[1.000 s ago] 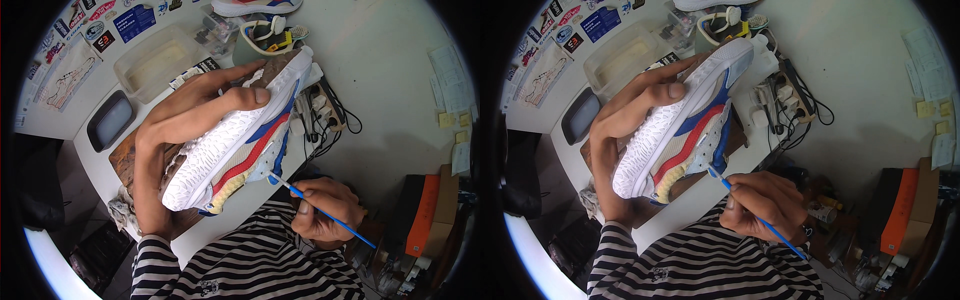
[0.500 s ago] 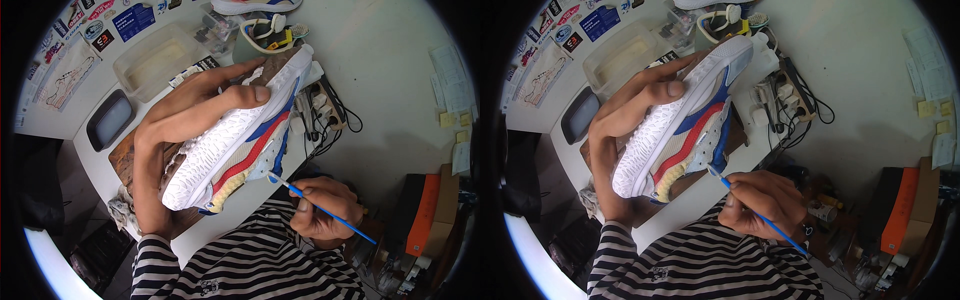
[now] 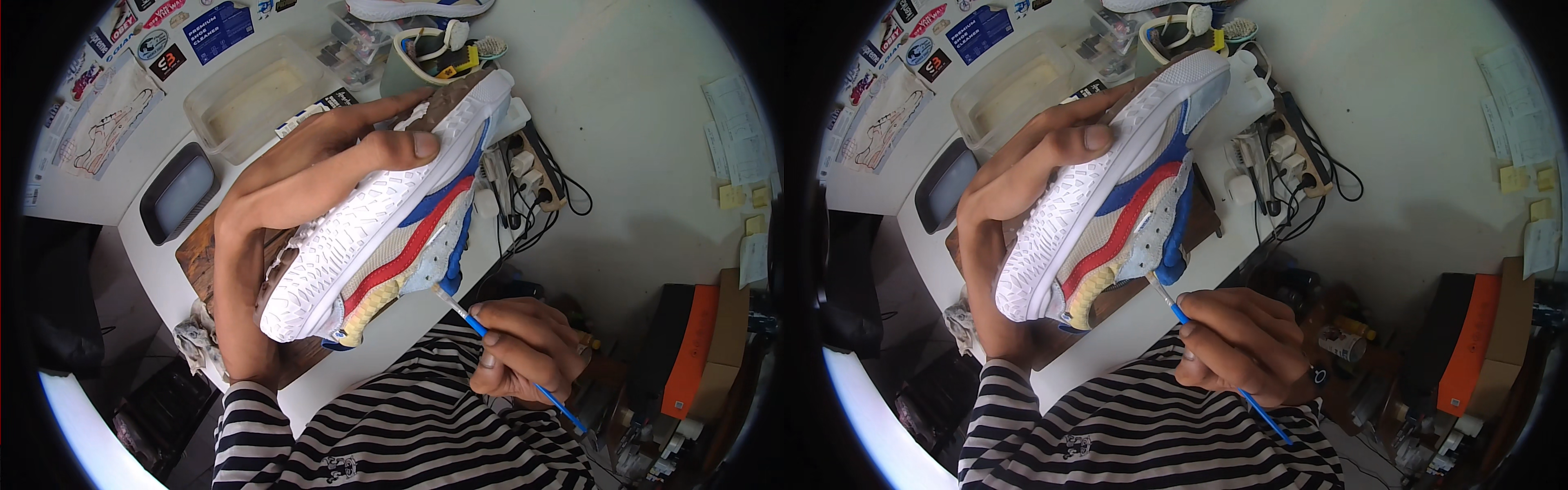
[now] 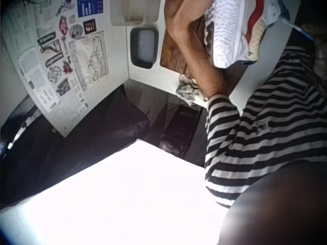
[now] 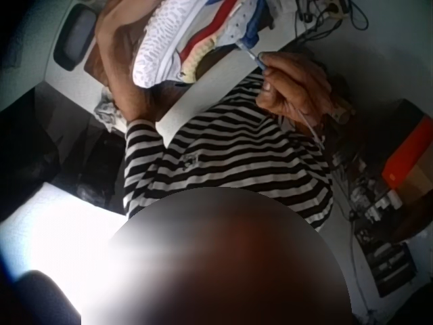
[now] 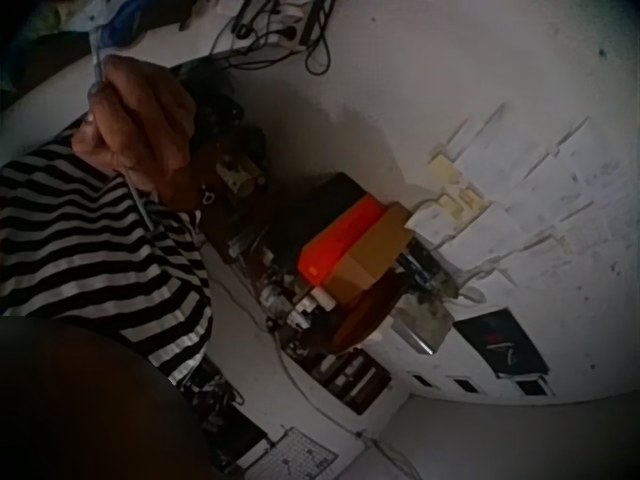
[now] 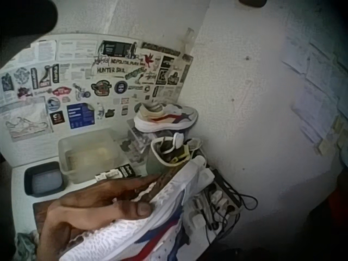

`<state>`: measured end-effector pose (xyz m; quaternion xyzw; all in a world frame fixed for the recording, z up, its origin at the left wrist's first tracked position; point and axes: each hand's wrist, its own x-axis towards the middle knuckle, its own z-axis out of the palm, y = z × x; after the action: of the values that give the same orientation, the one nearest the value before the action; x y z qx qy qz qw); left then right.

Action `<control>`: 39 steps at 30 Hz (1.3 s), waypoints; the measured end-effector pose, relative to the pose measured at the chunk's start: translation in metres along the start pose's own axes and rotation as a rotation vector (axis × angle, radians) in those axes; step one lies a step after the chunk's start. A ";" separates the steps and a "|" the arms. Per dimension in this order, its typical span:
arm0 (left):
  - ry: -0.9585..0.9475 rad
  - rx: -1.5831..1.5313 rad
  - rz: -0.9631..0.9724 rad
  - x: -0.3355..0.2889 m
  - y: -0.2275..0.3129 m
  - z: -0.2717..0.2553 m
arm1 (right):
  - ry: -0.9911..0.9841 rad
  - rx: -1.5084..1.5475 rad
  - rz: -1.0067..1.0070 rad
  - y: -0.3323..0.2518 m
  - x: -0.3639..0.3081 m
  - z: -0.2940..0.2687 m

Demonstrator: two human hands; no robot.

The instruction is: Applying white paint to the midsole and detail areas of a multicolored sneaker using a fine paintbrush.

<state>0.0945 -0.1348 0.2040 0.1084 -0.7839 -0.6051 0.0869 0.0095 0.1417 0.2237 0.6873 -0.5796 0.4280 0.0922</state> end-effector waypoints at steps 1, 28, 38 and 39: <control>0.001 0.000 -0.001 -0.001 0.000 0.000 | 0.000 0.001 0.000 0.001 -0.002 0.001; 0.023 -0.024 0.056 -0.002 -0.006 -0.001 | 0.072 0.145 0.099 0.023 -0.021 -0.006; 0.012 -0.043 0.036 -0.002 0.001 -0.002 | 0.101 0.191 0.085 0.024 -0.020 -0.004; 0.007 -0.047 0.034 -0.002 0.001 -0.002 | 0.082 0.177 0.086 0.023 -0.019 -0.005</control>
<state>0.0971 -0.1354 0.2053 0.0953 -0.7710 -0.6213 0.1025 -0.0125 0.1511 0.2046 0.6492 -0.5642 0.5089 0.0361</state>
